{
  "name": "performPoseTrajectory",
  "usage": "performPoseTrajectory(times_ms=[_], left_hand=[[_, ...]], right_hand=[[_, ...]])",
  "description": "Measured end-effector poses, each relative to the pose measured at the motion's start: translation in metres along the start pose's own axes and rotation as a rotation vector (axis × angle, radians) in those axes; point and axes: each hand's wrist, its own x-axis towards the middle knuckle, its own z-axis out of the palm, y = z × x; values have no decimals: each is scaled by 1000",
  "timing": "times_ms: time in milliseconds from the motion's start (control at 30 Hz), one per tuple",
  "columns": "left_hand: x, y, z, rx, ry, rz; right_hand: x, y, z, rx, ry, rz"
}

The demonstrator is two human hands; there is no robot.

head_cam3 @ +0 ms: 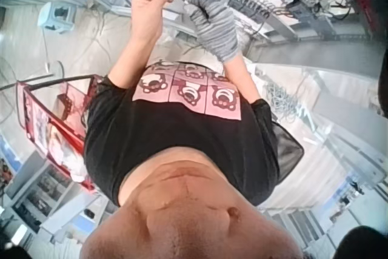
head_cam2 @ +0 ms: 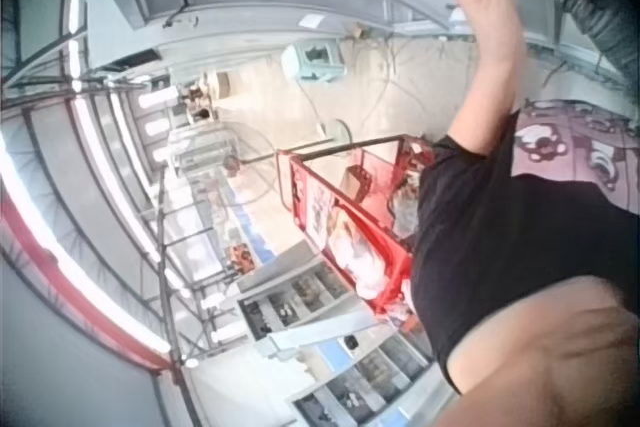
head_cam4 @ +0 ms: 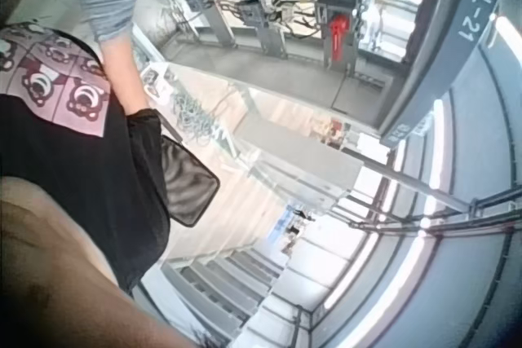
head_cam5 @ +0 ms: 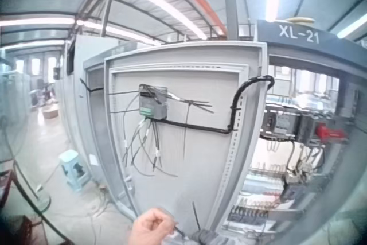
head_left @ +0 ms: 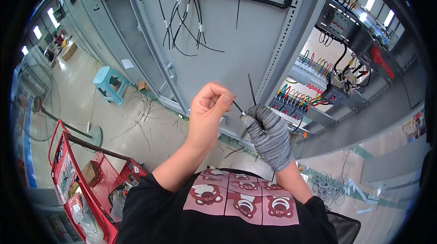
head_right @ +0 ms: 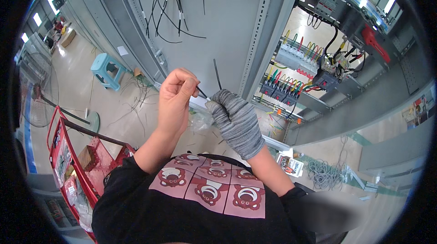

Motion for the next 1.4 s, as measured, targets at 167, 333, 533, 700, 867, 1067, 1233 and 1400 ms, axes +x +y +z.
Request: performPoseTrajectory(times_ms=[167,333,533,700,867,1067,1233,1400], left_hand=[[1,8,-8,10,-59,15],[3,11,-14,-83,-30,-96],[7,16,-14,-73,-58,-140],[5,23,-15,-19,-100,-133],[9,26,-14,59,-97,-90],[22,32,-17,110,-70,26],[37,38,-21,138,-91,66],[53,49,-25,157,-101,68]], right_hand=[[-3,2,14,55,15,-40],[-10,-14,18,107,53,-11],[-13,0,28,245,81,32],[-10,-12,22,284,34,211],[1,-2,19,391,-69,287],[4,-8,15,562,-170,329],[4,-1,10,401,-275,229],[14,11,3,534,-277,236]])
